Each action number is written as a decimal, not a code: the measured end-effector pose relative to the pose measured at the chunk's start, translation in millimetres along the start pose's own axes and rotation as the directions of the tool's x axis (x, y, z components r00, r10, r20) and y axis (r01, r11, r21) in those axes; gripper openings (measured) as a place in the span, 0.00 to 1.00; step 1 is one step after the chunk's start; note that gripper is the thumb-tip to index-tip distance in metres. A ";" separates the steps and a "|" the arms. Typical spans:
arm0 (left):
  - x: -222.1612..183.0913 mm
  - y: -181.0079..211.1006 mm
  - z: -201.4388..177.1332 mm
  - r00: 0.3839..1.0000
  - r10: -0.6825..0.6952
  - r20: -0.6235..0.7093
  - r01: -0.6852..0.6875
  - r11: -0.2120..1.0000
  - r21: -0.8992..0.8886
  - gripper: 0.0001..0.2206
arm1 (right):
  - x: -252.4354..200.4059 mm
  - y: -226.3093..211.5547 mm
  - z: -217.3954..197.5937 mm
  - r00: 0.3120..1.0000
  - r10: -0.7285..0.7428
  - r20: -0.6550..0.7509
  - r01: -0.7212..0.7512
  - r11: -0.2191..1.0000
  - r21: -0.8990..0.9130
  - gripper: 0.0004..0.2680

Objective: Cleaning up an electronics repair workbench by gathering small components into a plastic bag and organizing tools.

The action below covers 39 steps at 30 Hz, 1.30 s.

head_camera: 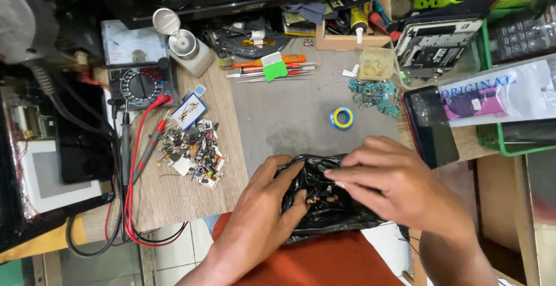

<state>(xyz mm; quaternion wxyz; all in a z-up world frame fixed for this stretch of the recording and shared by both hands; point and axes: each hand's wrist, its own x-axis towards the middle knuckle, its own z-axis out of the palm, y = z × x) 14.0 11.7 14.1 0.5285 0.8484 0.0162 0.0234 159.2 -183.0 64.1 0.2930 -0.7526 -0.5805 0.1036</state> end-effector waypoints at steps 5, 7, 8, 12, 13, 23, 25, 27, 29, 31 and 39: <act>-1.3 -2.3 0.0 0.998 -0.055 -0.010 0.056 0.998 0.044 0.19 | -32.5 89.4 22.3 0.903 0.327 -0.279 -0.391 0.895 -0.217 0.09; -1.6 -3.8 -0.5 0.997 -0.075 -0.010 0.076 0.996 0.053 0.19 | -37.1 111.7 35.5 0.860 0.392 -0.326 -0.497 0.788 -0.365 0.15; -1.4 -4.8 -0.3 0.996 -0.086 -0.022 0.087 0.994 0.062 0.20 | -35.2 114.0 41.8 0.826 0.467 -0.314 -0.562 0.714 -0.417 0.19; 0.6 -8.7 1.9 0.994 -0.098 -0.053 0.101 0.992 0.069 0.20 | -32.5 115.2 58.2 0.745 0.581 -0.327 -0.666 0.627 -0.403 0.23; 1.2 -8.8 1.0 0.994 -0.098 -0.049 0.101 0.992 0.072 0.20 | -36.4 113.5 60.3 0.742 0.584 -0.329 -0.669 0.626 -0.400 0.23; 3.8 -10.6 1.9 0.989 -0.127 -0.080 0.135 0.986 0.101 0.21 | -23.1 128.2 28.2 0.733 0.420 -0.536 -0.627 0.724 -0.290 0.10; 3.7 -9.8 1.8 0.988 -0.131 -0.087 0.139 0.986 0.094 0.21 | -19.2 139.2 24.1 0.756 0.363 -0.544 -0.594 0.730 -0.339 0.09; 1.4 -10.7 1.1 0.988 -0.117 -0.101 0.126 0.988 0.089 0.21 | -18.2 142.6 21.7 0.795 0.304 -0.524 -0.539 0.750 -0.383 0.03; 0.3 -13.3 0.3 0.986 -0.118 -0.115 0.129 0.988 0.088 0.21 | -21.3 129.9 8.0 0.805 0.316 -0.501 -0.503 0.813 -0.295 0.03; -0.5 -15.8 -0.4 0.985 -0.117 -0.125 0.128 0.988 0.090 0.21 | -23.8 111.2 -9.4 0.813 0.329 -0.481 -0.467 0.861 -0.200 0.03; -0.3 -18.3 2.2 0.991 -0.095 -0.095 0.104 0.990 0.093 0.21 | -47.0 81.1 -57.9 0.710 0.427 -0.560 -0.482 0.875 0.056 0.03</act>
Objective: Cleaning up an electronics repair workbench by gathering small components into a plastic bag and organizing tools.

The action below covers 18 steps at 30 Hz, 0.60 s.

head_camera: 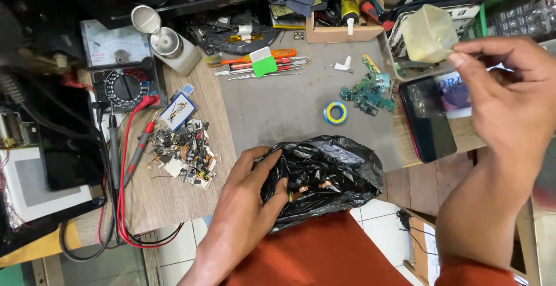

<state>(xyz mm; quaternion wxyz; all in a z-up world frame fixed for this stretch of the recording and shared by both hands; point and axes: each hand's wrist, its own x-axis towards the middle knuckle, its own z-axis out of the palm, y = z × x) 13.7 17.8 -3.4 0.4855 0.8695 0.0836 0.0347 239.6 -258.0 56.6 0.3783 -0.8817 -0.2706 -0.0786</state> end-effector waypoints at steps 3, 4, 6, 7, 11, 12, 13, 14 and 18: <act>-0.2 0.7 -1.1 1.000 -0.005 0.006 0.005 1.000 -0.003 0.21 | 6.8 -2.9 11.3 0.999 -0.023 0.030 0.024 0.999 -0.033 0.05; -0.2 0.8 -1.4 1.000 -0.005 0.000 0.005 1.000 -0.004 0.21 | 7.7 -2.2 16.3 0.999 -0.030 0.031 0.031 0.999 -0.033 0.05; -1.0 0.8 -2.5 1.000 -0.009 -0.012 0.009 1.000 0.002 0.21 | 9.1 -1.2 27.1 0.986 0.160 0.048 -0.164 0.979 0.120 0.05; -1.1 0.8 -2.8 1.000 -0.011 -0.018 0.011 1.000 0.001 0.21 | 9.3 0.6 29.1 0.987 0.154 0.051 -0.160 0.980 0.121 0.05; -1.8 0.2 -4.9 0.999 0.017 -0.033 -0.017 1.000 0.004 0.20 | 12.1 9.6 39.8 0.978 0.189 0.082 -0.201 0.963 0.178 0.04; -1.7 0.2 -4.6 0.999 0.019 -0.034 -0.019 1.000 0.006 0.20 | 12.5 12.8 41.5 0.983 0.155 0.097 -0.168 0.975 0.145 0.04; -2.0 0.5 -5.0 0.999 0.021 -0.029 -0.021 1.000 0.004 0.20 | 13.7 12.0 45.0 0.983 0.160 0.094 -0.172 0.975 0.141 0.04; -2.1 0.5 -5.7 1.000 0.019 -0.024 -0.018 1.000 0.007 0.20 | 15.5 11.2 48.8 0.981 0.146 0.128 -0.163 0.977 0.134 0.05; -3.9 -1.7 -5.4 1.000 -0.006 -0.013 0.006 1.000 0.010 0.22 | 14.3 25.5 77.6 0.995 -0.020 0.097 0.024 0.999 -0.040 0.03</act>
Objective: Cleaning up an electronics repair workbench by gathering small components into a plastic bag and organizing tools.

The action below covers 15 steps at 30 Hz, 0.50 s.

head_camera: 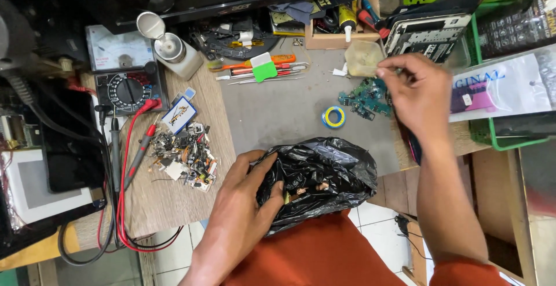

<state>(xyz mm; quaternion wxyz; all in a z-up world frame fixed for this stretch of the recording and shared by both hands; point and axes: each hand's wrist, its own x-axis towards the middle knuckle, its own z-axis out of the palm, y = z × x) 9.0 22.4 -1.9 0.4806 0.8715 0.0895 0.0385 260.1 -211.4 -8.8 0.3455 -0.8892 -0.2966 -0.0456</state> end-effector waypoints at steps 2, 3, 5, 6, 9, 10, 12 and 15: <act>0.9 0.5 -0.2 1.000 0.006 0.000 -0.006 1.000 0.004 0.22 | -2.3 17.6 16.2 0.994 -0.110 -0.028 0.104 0.981 -0.163 0.03; 1.1 0.6 -0.2 1.000 0.007 -0.004 -0.007 1.000 0.006 0.22 | -3.9 26.6 24.6 0.975 -0.222 -0.028 0.201 0.925 -0.322 0.03; 1.6 3.4 -1.4 1.000 0.000 0.006 0.000 1.000 0.017 0.22 | -7.4 19.9 17.7 0.978 -0.206 -0.042 0.183 0.932 -0.312 0.05; 1.5 4.8 -2.2 1.000 -0.011 0.011 0.011 1.000 0.026 0.21 | -8.7 16.3 14.7 0.980 -0.193 -0.051 0.169 0.938 -0.301 0.06; 0.2 6.2 -3.5 0.999 -0.015 0.032 0.014 1.000 0.022 0.20 | -6.8 -6.7 12.9 0.975 -0.218 0.043 0.222 0.954 -0.203 0.05; 0.5 6.5 -3.1 0.999 -0.014 0.035 0.013 1.000 0.022 0.20 | -4.9 -10.1 19.6 0.976 -0.215 0.042 0.219 0.954 -0.203 0.05; -0.2 6.4 -2.5 1.000 0.001 0.022 -0.001 1.000 0.015 0.20 | -0.8 -17.8 34.0 0.935 -0.248 0.254 0.292 0.944 -0.152 0.14; -3.1 7.6 -4.4 0.999 -0.033 0.024 0.032 0.999 0.012 0.20 | 3.6 -12.5 53.0 0.917 -0.168 0.361 0.309 0.873 -0.378 0.21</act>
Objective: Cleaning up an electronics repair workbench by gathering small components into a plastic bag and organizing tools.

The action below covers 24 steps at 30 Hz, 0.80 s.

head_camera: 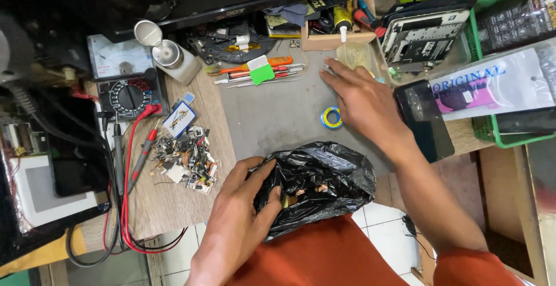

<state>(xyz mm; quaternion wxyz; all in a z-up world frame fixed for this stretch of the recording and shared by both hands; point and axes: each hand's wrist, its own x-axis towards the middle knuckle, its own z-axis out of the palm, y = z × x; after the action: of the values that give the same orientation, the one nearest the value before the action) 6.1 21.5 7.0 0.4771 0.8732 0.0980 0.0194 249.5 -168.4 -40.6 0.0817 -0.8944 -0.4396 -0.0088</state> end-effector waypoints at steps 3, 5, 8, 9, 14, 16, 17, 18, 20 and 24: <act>-3.3 -4.9 -0.2 0.999 0.013 -0.043 -0.012 1.000 0.014 0.19 | -7.3 -7.7 -23.0 0.998 -0.021 -0.065 0.024 0.998 0.060 0.18; -4.2 -9.5 -1.3 0.998 0.011 -0.058 -0.010 1.000 0.017 0.19 | -17.6 -2.2 -26.8 1.000 -0.001 -0.019 0.001 1.000 -0.004 0.16; -2.9 -12.0 -1.9 0.997 0.017 -0.072 -0.015 1.000 0.022 0.19 | -23.9 0.5 -32.2 1.000 0.014 0.014 -0.013 0.999 -0.052 0.15; -2.4 -12.1 -1.9 0.997 0.020 -0.070 -0.019 1.000 0.024 0.19 | -26.2 0.1 -34.0 1.000 0.005 0.004 -0.005 1.000 -0.030 0.15; -3.6 -7.3 -1.4 0.997 0.044 -0.061 -0.043 0.999 0.013 0.19 | 3.9 -14.8 -22.9 1.000 0.007 -0.030 -0.007 1.000 0.007 0.17; -6.1 -8.2 -2.5 0.996 0.055 -0.074 -0.053 0.998 0.020 0.19 | 7.7 -15.7 -18.3 0.999 0.044 0.014 -0.043 0.998 -0.051 0.18; -7.0 -9.4 -2.9 0.996 0.044 -0.081 -0.042 0.999 0.029 0.19 | 6.6 -14.4 -17.7 0.993 0.099 0.067 -0.093 0.992 -0.088 0.14; -7.8 -10.9 -3.5 0.996 0.034 -0.088 -0.031 0.999 0.037 0.19 | 5.8 -13.3 -16.9 0.981 0.156 0.117 -0.141 0.982 -0.129 0.09; -5.9 -8.6 -6.9 0.994 0.030 -0.108 -0.027 0.999 0.036 0.19 | 11.6 -13.5 -16.5 0.989 0.118 0.090 -0.108 0.989 -0.103 0.13; -3.1 -7.7 -4.7 0.996 0.060 -0.072 -0.058 0.998 0.032 0.19 | 30.5 -19.8 -7.5 0.997 -0.069 -0.017 0.070 0.997 0.039 0.23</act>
<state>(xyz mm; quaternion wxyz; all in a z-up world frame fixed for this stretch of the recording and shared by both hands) 1.3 28.8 3.3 0.4591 0.8815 0.0898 0.0640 253.0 -133.7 -27.8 0.1027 -0.8767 -0.4698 -0.0099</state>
